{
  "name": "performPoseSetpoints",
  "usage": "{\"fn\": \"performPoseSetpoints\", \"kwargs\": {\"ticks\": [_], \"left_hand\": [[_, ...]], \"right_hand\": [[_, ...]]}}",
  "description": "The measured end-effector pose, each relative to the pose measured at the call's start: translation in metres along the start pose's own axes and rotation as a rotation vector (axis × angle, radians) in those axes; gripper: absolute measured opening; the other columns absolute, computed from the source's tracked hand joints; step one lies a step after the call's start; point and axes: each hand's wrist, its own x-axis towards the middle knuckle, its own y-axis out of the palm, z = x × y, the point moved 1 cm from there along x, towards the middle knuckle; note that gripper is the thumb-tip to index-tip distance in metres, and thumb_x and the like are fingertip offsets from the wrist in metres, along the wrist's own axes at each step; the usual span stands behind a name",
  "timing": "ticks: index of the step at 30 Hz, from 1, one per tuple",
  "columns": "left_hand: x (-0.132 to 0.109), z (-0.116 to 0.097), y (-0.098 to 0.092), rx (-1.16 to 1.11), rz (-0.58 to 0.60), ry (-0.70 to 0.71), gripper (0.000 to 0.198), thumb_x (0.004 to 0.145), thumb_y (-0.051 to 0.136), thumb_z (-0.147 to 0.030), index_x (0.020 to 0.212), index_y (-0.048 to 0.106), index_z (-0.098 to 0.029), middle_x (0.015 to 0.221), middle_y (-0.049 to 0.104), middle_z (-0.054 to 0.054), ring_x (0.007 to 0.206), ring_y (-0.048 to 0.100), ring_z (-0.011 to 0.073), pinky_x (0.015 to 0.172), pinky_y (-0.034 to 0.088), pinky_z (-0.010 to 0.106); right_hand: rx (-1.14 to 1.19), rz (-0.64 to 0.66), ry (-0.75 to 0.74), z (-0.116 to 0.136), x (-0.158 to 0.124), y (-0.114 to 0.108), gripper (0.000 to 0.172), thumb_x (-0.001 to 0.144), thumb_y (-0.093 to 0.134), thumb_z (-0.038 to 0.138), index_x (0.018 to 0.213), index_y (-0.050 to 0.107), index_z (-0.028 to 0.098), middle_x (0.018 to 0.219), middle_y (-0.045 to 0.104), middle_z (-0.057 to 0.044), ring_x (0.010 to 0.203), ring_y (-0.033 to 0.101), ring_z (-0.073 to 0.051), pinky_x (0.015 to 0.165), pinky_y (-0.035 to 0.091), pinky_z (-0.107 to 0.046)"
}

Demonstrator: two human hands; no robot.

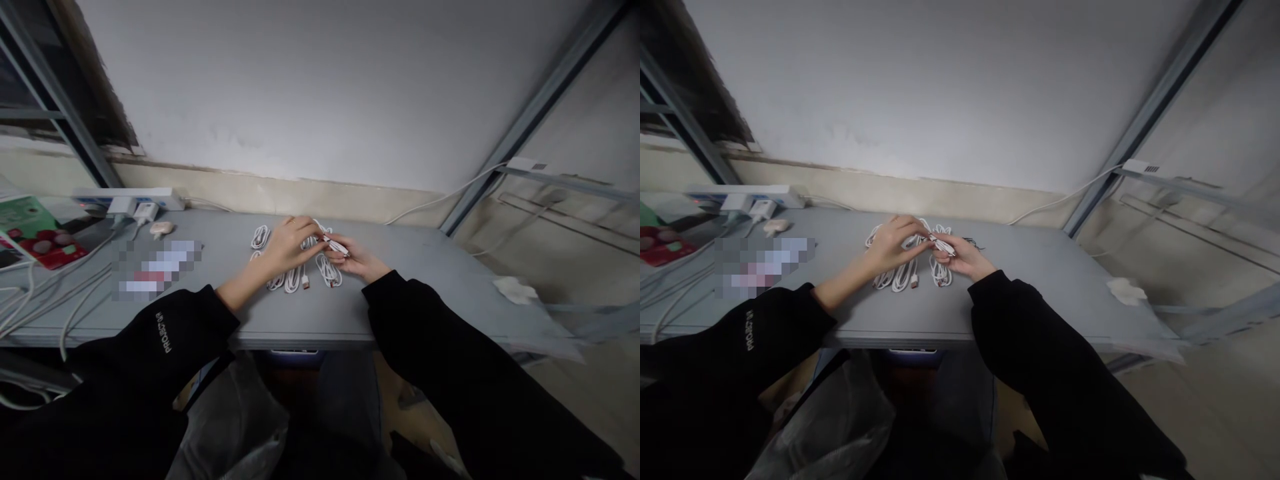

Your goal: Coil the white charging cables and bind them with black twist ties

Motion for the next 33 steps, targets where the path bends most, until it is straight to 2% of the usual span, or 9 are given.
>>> {"fn": "performPoseSetpoints", "kwargs": {"ticks": [8,14,20,27,33], "left_hand": [[0.002,0.002,-0.002,0.132,0.091,0.021,0.019,0.098,0.052,-0.033,0.099,0.067,-0.021,0.098,0.071,0.006,0.095,0.063,0.0213,0.086,0.042,0.036],[0.003,0.002,-0.001,0.183,0.133,0.033,0.022,0.1,0.048,-0.03,0.095,0.066,-0.019,0.097,0.071,0.009,0.093,0.063,0.0228,0.085,0.042,0.039],[0.004,-0.001,0.001,0.186,0.089,0.001,0.02,0.1,0.044,-0.025,0.097,0.063,-0.02,0.097,0.072,0.008,0.094,0.064,0.0215,0.085,0.041,0.037],[0.0,-0.003,0.005,0.088,0.059,-0.091,0.017,0.099,0.046,-0.027,0.096,0.06,-0.019,0.096,0.072,0.009,0.09,0.065,0.0214,0.087,0.043,0.039],[-0.003,-0.002,0.015,-0.059,0.029,-0.187,0.014,0.099,0.049,-0.028,0.094,0.058,-0.019,0.09,0.07,0.007,0.085,0.063,0.0192,0.082,0.045,0.035]], "right_hand": [[0.032,-0.043,-0.034,-0.001,0.0,0.001,0.015,0.098,0.054,0.016,0.083,0.058,0.016,0.064,0.047,0.006,0.043,0.034,-0.003,0.037,0.032,-0.012],[0.042,-0.061,-0.023,-0.001,0.001,0.0,0.019,0.098,0.057,0.019,0.079,0.056,0.017,0.061,0.044,0.007,0.043,0.033,-0.003,0.037,0.032,-0.012],[-0.027,-0.023,-0.029,-0.002,0.003,-0.001,0.018,0.1,0.056,0.025,0.083,0.057,0.017,0.066,0.052,0.004,0.046,0.036,-0.004,0.037,0.033,-0.011],[0.011,-0.114,-0.098,-0.004,0.005,0.0,0.015,0.098,0.058,0.022,0.085,0.062,0.017,0.071,0.059,0.003,0.048,0.045,-0.004,0.042,0.042,-0.013],[-0.023,-0.163,-0.121,-0.004,0.004,0.001,0.015,0.098,0.059,0.024,0.086,0.065,0.017,0.07,0.061,0.002,0.054,0.055,-0.007,0.047,0.047,-0.016]]}}
